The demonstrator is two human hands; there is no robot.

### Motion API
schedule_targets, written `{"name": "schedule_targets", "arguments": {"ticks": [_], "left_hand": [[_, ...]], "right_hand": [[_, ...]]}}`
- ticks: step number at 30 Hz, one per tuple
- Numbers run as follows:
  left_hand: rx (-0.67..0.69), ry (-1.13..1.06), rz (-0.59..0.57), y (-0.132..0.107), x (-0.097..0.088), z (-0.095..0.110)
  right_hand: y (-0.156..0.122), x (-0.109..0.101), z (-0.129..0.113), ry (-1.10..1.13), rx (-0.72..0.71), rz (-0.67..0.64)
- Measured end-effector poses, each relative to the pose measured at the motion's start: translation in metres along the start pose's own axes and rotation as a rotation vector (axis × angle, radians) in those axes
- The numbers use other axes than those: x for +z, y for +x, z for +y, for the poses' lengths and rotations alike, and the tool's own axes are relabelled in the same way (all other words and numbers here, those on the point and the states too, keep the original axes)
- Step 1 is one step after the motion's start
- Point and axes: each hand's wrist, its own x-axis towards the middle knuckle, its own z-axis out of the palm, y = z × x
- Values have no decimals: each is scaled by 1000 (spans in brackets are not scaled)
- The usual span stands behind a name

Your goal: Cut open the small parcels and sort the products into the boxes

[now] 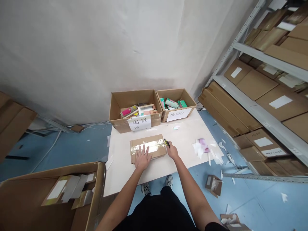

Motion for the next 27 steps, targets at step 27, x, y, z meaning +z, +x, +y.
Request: {"name": "schedule_targets", "arguments": {"ticks": [27], "left_hand": [[-23,-87,119,3,31,0]], "right_hand": [[-36,-22,-10,-270,57,-154]]}}
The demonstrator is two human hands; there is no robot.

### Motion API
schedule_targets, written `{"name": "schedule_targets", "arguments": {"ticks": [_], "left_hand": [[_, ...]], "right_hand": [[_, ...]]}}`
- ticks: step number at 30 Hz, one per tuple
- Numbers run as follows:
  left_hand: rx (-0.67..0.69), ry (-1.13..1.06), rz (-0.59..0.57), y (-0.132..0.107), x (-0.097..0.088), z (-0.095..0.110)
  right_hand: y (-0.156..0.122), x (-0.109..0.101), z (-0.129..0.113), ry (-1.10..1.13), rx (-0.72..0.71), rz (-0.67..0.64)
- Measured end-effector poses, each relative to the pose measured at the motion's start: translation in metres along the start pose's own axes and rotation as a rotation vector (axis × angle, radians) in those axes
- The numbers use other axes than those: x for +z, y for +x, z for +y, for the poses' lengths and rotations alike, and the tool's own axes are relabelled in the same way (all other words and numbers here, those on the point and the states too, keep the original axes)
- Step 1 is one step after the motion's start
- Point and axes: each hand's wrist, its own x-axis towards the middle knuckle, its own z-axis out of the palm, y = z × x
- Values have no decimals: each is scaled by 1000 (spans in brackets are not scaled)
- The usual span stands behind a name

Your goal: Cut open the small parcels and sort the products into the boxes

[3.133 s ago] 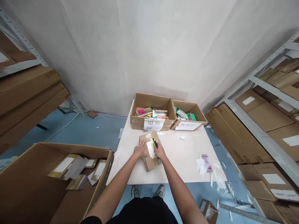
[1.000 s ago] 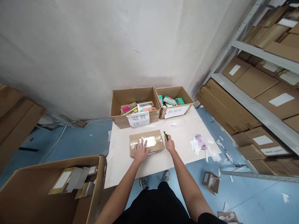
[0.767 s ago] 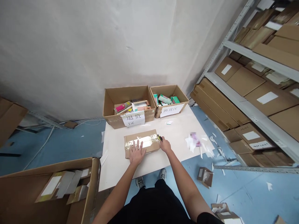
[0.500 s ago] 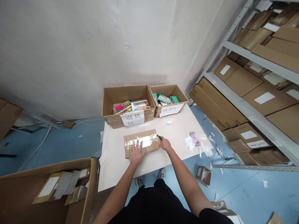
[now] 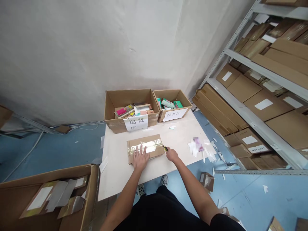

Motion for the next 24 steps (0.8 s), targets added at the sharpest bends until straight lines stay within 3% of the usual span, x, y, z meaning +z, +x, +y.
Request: {"name": "schedule_targets", "arguments": {"ticks": [4,8,12,15,19,22,24], "left_hand": [[20,-7,14,1,-6,1],[86,-31,40,-3,-22,-12],[-100,15,50,-15,-36,-36],[-185,63,-75,-27,-42,-36],[-213,139,-236,-31,-52,1],[-210,98,-341,-13,-70,20],[-238,100,-278,6,-86,15]], "right_hand": [[-9,15,14,56,38,107],[-18,61,14,270,158,266],[-1,94,-8,391,146,216],[34,79,-26,450,192,175],[81,29,-47,548,219,92],[88,12,-58,538,181,183],[75,24,-64,516,158,235]]}}
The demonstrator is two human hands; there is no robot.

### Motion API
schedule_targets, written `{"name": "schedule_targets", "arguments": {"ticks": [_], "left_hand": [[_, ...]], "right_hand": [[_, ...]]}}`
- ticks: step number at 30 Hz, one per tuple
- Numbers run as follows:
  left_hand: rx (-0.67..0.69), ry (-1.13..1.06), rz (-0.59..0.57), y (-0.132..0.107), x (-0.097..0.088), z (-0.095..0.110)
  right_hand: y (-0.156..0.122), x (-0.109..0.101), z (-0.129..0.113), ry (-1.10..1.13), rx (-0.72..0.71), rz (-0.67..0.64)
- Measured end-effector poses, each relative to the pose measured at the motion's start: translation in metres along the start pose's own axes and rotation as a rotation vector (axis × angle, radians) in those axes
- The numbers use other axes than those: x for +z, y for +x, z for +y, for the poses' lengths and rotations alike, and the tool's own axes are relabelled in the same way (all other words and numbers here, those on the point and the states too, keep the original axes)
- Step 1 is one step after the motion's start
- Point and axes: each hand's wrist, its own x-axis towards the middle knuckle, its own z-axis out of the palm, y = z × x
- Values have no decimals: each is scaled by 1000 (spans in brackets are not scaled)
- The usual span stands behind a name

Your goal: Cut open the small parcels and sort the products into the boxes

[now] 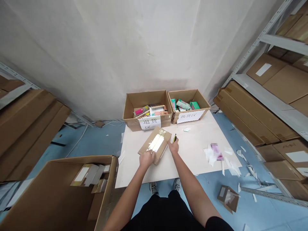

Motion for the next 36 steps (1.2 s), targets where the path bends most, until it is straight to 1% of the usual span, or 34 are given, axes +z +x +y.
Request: {"name": "schedule_targets", "arguments": {"ticks": [1,2,4,6,7,8,9,10,11,13,14,15,17,18,19,21,23,25,26,27,30,32,34,36], "left_hand": [[-9,17,70,9,-9,-5],[-29,39,104,18,-16,-11],[-67,78,81,30,-22,-22],[-83,115,35,30,-15,-26],[-93,131,30,25,-8,-24],[-102,142,38,18,2,-18],[-139,144,37,8,12,-9],[-162,127,6,-1,22,2],[-167,99,-41,-11,31,14],[-97,54,-147,-22,41,37],[-50,44,-163,-23,41,45],[-2,41,-154,-20,38,50],[92,54,-82,-4,24,50],[144,64,-47,7,15,46],[213,82,-50,21,6,41],[342,125,-140,46,-9,28],[447,172,-240,65,-14,19],[503,205,-301,72,-11,20],[501,210,-314,71,-5,24],[472,208,-318,67,1,32],[274,179,-284,45,26,68],[152,172,-260,27,41,94],[153,154,-211,16,50,114],[237,142,-154,13,51,122]], "right_hand": [[-13,9,5,-1,-16,4],[-27,19,11,-2,-33,-11],[-52,43,24,33,-88,-83],[-66,58,33,59,-86,-127],[-67,60,35,58,-77,-133],[-63,57,34,40,-68,-128],[-55,49,31,11,-71,-111],[-44,38,26,-32,-84,-89],[-31,23,21,-83,-104,-55],[-5,-9,11,-165,-196,-6],[5,-25,8,-190,-209,16],[11,-38,7,-199,-211,42],[14,-56,14,-186,-176,92],[10,-59,21,-169,-156,107],[4,-58,29,-154,-140,101],[-11,-47,45,-132,-121,36],[-21,-32,57,-120,-98,-48],[-19,-24,62,-116,-67,-74],[-14,-24,62,-118,-55,-66],[-5,-26,60,-124,-45,-57],[25,-47,52,-139,-17,-55],[40,-64,52,-131,-12,-60],[44,-77,62,-102,-41,-52],[37,-85,81,-57,-85,-49]]}}
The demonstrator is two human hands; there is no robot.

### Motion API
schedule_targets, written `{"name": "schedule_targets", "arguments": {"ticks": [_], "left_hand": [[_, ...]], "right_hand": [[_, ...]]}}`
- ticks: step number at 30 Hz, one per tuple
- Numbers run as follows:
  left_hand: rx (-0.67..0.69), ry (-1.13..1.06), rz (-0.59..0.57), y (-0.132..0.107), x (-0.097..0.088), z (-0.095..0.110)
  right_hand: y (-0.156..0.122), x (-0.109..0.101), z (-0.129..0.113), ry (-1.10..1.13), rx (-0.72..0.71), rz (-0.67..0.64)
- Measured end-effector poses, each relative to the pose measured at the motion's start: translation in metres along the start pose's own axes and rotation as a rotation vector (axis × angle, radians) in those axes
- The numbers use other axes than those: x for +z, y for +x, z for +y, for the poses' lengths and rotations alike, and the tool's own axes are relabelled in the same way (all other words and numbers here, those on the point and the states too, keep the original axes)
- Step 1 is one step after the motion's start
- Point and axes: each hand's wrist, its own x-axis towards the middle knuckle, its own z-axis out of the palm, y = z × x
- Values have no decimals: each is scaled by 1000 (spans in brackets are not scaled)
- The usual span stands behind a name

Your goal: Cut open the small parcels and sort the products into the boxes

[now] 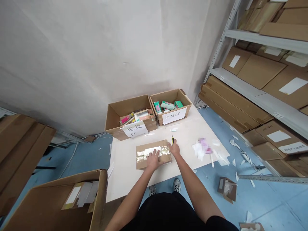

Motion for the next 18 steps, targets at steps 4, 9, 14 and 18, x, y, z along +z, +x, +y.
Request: {"name": "schedule_targets", "arguments": {"ticks": [4,9,14,18], "left_hand": [[160,-23,-34,6,-7,-16],[186,-68,-66,8,-4,-31],[173,-75,-30,3,1,-25],[168,-71,-5,2,5,-24]], "right_hand": [[-28,-1,43,91,-46,-119],[-42,-6,60,160,-70,-223],[-38,-17,46,92,-131,-248],[-41,-19,34,-95,-203,-229]]}}
